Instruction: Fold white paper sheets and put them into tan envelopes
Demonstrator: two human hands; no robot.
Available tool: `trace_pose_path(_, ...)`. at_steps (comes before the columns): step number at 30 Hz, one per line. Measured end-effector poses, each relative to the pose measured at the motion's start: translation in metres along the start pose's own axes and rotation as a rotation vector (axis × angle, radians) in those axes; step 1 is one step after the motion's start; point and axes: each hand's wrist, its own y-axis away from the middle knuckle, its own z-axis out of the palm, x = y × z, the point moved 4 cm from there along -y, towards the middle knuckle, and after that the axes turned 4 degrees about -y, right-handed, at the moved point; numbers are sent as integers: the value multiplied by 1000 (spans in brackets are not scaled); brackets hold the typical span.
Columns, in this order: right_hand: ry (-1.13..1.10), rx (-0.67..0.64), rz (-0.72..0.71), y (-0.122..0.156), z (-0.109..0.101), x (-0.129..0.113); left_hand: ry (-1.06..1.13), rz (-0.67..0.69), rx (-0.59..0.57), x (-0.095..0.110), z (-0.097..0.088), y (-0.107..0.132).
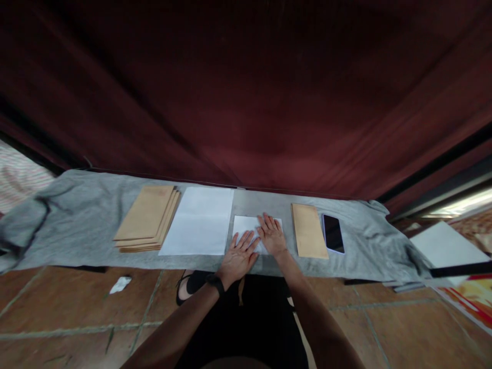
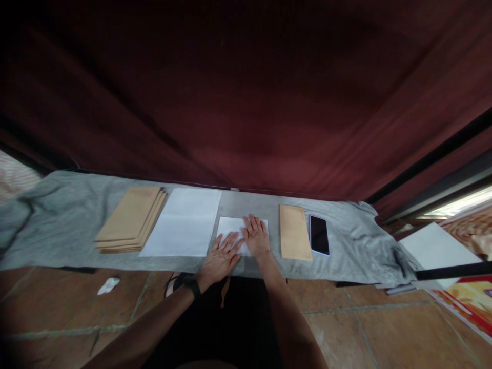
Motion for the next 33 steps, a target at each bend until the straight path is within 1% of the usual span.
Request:
trace_pose_path(5,23,23,62,3,-8,18,-3,-6,-9,0,1,0)
trace_pose_path(8,34,74,128,12,-13,21,-2,-7,3,0,1,1)
trace_pose_path(10,35,106,157,22,-14,15,-2,-5,14,0,2,1)
trace_pose_path(11,30,107,149,27,-14,9,-2,-3,15,0,2,2)
trace_pose_path(15,-24,21,-9,49,-9,-20,-11,-2,-7,-1,5,2)
trace_pose_path(17,-35,-2,-44,57,-9,-27,-11,-7,-18,-1,7,2)
trace_pose_path(23,2,31,7,63,-13,-26,10,-35,-40,-3,11,2)
trace_pose_path(26,12,34,23,63,-14,-27,8,-92,-25,-3,17,-1)
trace_pose_path(29,17,35,28,64,-14,-29,2,-158,-4,-1,24,-11)
trace_pose_path(33,27,31,23,64,-13,-29,-7,-205,-19,-3,30,-33)
